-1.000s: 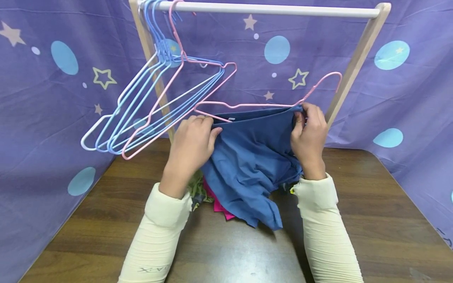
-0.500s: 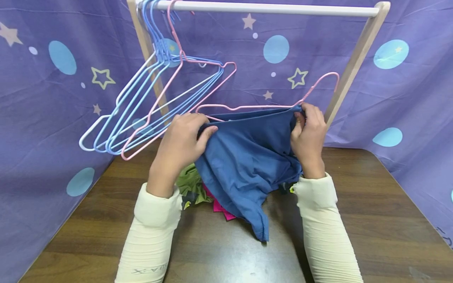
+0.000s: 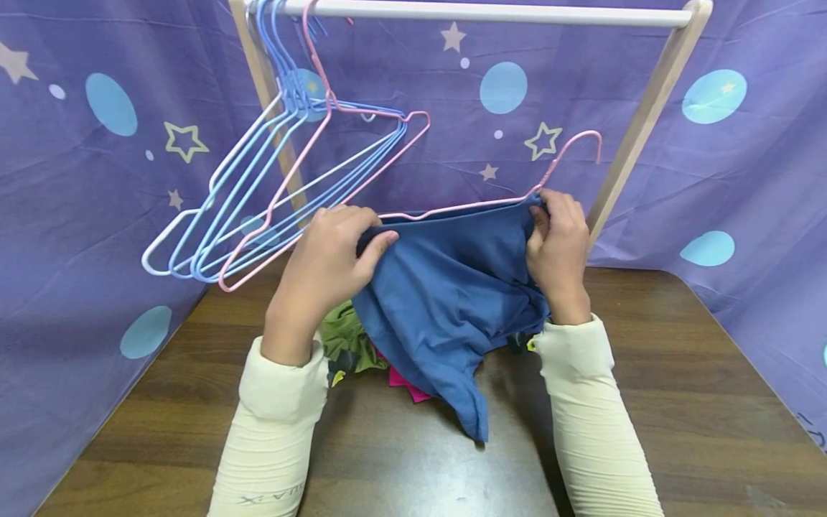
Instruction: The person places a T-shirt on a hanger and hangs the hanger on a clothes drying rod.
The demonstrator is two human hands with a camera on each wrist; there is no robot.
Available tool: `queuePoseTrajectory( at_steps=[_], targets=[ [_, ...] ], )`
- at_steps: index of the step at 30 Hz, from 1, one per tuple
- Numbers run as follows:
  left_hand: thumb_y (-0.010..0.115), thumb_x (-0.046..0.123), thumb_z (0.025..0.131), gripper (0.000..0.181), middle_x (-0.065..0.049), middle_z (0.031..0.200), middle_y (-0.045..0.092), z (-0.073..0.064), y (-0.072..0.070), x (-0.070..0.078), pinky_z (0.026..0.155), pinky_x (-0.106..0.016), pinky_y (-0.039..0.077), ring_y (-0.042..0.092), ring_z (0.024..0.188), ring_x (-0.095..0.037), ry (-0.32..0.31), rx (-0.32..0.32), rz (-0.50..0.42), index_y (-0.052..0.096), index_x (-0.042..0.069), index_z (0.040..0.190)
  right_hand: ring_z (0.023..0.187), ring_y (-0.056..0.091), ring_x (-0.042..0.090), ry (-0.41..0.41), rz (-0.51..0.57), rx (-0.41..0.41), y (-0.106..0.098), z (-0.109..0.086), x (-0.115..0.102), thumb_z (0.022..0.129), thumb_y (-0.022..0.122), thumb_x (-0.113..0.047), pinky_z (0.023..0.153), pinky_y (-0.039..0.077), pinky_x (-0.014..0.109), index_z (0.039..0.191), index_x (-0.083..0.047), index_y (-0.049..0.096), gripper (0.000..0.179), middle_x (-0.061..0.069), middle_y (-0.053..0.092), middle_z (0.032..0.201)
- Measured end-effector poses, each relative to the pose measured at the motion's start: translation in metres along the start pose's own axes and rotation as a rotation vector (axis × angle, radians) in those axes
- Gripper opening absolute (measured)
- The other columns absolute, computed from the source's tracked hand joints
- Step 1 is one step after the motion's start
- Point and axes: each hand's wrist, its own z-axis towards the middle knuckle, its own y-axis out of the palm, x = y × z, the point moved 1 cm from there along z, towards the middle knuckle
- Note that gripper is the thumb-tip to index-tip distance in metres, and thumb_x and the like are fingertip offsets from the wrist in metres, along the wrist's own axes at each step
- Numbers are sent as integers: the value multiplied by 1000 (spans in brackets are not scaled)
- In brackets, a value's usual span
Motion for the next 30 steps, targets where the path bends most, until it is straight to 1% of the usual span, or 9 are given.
queuePoseTrajectory(
  at_steps=[2,5,9,12,14,17,23,26,30],
  targets=[
    [72,20,97,22,-11,80,65,0,1,2,79,-48,47,63,79,-31,0,-14,3,66,2,86,93,56,49,-9,-4,-18,0,0,0,100,59,-7,86,43,54,106,11,64,20,29,65,100],
    [72,22,96,23,-9,76,63,2,3,5,73,-47,46,61,74,-29,11,-37,14,65,3,84,90,54,49,-26,-6,-40,1,-1,-2,101,58,-7,84,42,54,106,10,65,18,28,65,99],
    [73,23,96,26,-7,72,60,3,8,9,67,-46,44,59,70,-29,21,-99,24,63,4,82,88,54,47,-50,-1,-59,4,-2,-5,100,57,-3,83,43,53,108,8,66,17,26,65,98],
    [72,24,97,26,-6,70,58,3,13,11,67,-44,42,58,70,-27,11,-156,26,62,5,82,86,55,46,-61,5,-69,6,-3,-7,100,57,-1,82,43,53,109,7,68,17,24,66,97],
    [72,25,97,26,-6,72,57,3,15,12,70,-45,43,57,73,-28,3,-177,34,62,5,83,86,55,45,-54,10,-71,7,-3,-8,99,58,-2,81,44,52,109,6,68,16,23,67,98],
    [73,26,96,24,-7,80,59,3,18,13,76,-47,43,55,80,-30,-7,-163,41,67,4,88,86,56,44,-38,-11,-80,7,-4,-8,99,60,-4,79,45,52,109,5,69,16,22,68,98],
    [81,22,88,21,-12,99,63,3,20,7,85,-50,43,53,94,-35,-17,-55,30,73,5,97,89,58,42,15,-29,-81,3,-5,-7,99,61,-7,78,47,54,111,2,70,17,20,68,100],
    [84,26,86,27,-11,103,63,2,17,4,87,-51,45,54,97,-36,-88,-30,28,72,6,99,89,59,42,26,-36,-70,3,-4,-7,99,62,-10,76,47,56,111,0,70,17,18,69,99],
    [85,30,84,37,-12,103,65,0,9,3,86,-49,49,60,97,-35,-260,-17,8,70,4,105,88,60,41,43,-41,-53,2,-4,-7,98,63,-10,75,47,56,109,-1,71,16,17,69,98]
  ],
)
